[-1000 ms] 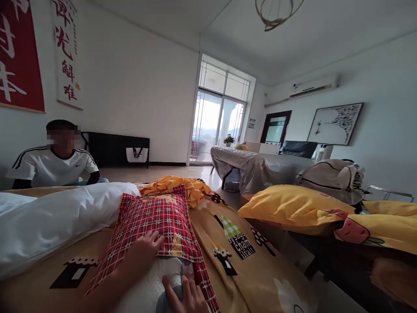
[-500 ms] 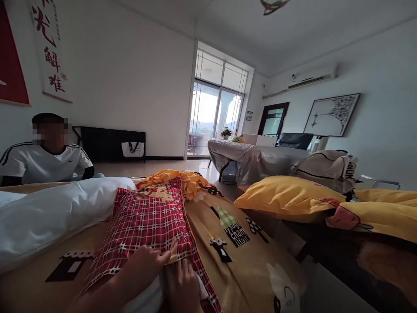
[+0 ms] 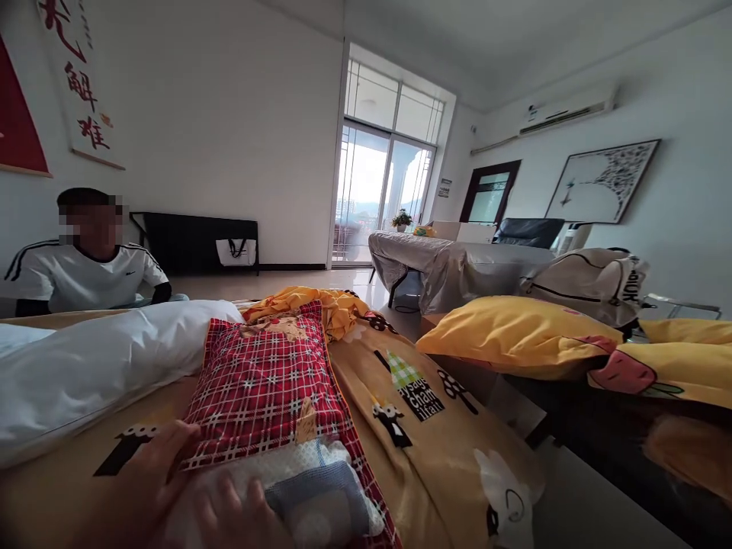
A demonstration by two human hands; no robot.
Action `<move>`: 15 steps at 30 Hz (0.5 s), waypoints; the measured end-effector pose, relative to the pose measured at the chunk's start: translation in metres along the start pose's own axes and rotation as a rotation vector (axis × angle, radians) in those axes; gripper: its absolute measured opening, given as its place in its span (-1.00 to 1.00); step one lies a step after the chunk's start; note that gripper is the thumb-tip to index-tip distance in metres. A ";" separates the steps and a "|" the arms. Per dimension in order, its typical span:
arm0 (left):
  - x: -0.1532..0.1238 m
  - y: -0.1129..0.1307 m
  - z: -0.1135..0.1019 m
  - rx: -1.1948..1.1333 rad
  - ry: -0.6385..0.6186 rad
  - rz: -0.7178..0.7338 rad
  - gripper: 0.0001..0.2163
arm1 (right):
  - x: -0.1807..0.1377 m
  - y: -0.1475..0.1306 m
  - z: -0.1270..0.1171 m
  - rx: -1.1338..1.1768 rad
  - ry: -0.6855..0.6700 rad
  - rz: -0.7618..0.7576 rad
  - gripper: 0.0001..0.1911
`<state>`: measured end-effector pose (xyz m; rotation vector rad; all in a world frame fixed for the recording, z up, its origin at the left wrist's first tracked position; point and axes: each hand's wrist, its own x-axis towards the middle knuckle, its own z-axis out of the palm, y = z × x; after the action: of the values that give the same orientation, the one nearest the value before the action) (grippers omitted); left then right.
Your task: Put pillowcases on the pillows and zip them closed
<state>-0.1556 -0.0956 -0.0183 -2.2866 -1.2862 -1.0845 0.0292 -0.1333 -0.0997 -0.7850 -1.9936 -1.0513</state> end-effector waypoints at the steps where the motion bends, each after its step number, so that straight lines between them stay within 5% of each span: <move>1: -0.010 -0.013 0.003 -0.017 0.021 -0.067 -0.76 | 0.010 0.005 0.000 0.016 0.002 -0.010 -0.73; 4: -0.032 -0.039 0.016 -0.143 0.005 -0.250 -0.77 | 0.036 0.029 -0.007 0.095 -0.019 -0.065 -0.79; 8: -0.032 -0.039 0.011 -0.350 -0.058 -0.342 -0.76 | 0.060 0.065 -0.029 0.136 -0.165 -0.082 -0.89; 15: -0.012 -0.003 -0.022 -0.306 -0.100 -0.033 -0.74 | 0.063 0.059 -0.009 0.206 -0.218 -0.021 -0.67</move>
<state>-0.1720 -0.1138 -0.0124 -2.5784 -1.2728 -1.2693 0.0439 -0.1017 -0.0201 -0.7963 -2.2561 -0.7824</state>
